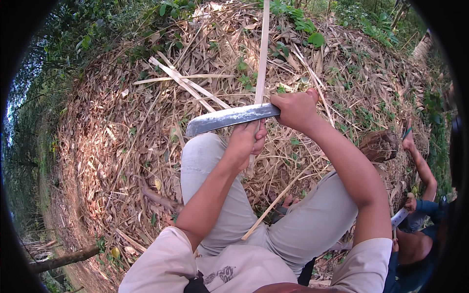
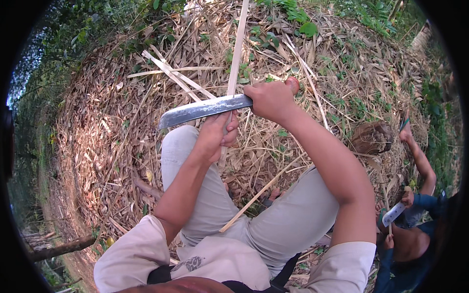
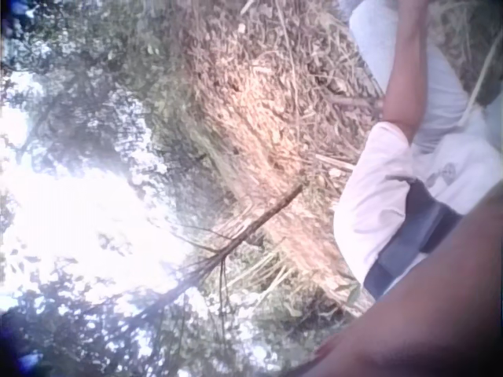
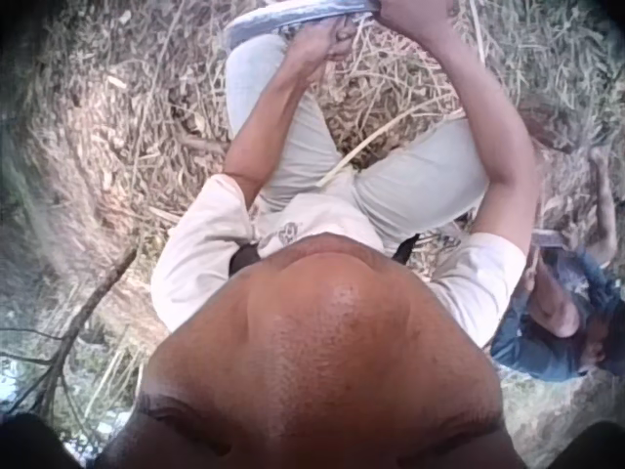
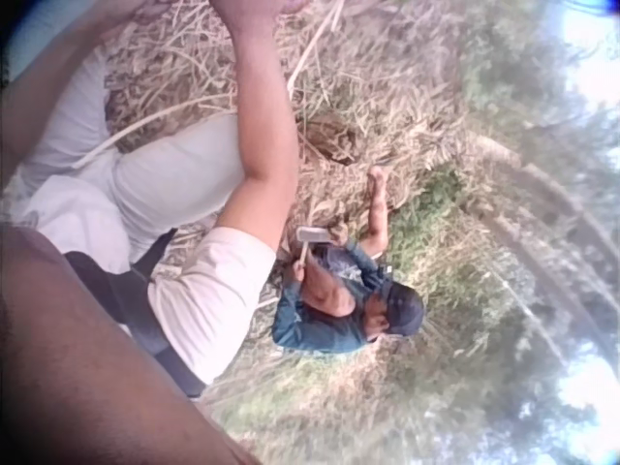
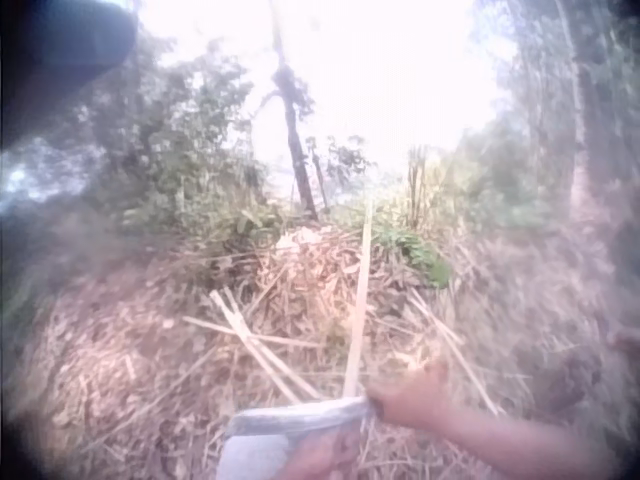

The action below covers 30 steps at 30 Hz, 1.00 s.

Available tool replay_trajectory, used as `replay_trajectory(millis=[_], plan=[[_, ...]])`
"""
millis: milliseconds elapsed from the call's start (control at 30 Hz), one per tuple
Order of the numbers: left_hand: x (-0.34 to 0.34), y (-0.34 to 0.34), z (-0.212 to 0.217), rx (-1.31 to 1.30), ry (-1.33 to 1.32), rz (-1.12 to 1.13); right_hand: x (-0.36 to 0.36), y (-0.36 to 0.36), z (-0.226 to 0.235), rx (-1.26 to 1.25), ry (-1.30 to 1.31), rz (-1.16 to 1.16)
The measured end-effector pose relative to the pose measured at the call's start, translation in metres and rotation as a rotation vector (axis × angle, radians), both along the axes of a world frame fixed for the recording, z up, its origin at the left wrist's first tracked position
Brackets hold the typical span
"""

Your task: The person sits on the ground and uses a machete to split long bamboo stalks into thin strips. They hold the bamboo with one hand and strike it with the machete in the other, occasionally adjusting the bamboo's position. Another person is visible nearby, also working with bamboo.

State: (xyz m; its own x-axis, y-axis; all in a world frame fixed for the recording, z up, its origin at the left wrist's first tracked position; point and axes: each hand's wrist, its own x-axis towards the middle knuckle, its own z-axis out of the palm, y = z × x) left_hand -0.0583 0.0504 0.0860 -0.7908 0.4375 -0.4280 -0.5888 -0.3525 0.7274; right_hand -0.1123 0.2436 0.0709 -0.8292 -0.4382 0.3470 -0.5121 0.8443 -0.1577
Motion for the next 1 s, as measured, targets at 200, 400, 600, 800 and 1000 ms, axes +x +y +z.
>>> replay_trajectory(millis=[200, 400, 600, 800, 1000], plan=[[-0.004, 0.005, -0.009, -0.045, 0.058, -0.062, -0.021, 0.03, -0.005, 0.082, -0.053, -0.165], [0.0, 0.004, -0.001, -0.039, 0.071, -0.152, -0.044, 0.074, 0.013, -0.015, -0.291, -0.499], [0.029, 0.005, 0.008, -0.1, 0.053, -0.271, -0.055, 0.159, -0.003, -0.109, -0.225, -0.801], [0.023, 0.002, -0.005, -0.099, -0.071, -0.316, -0.033, 0.166, -0.014, -0.01, -0.385, -0.902], [0.016, 0.005, -0.009, -0.051, -0.109, -0.204, -0.037, 0.121, -0.003, 0.049, -0.386, -0.575]])
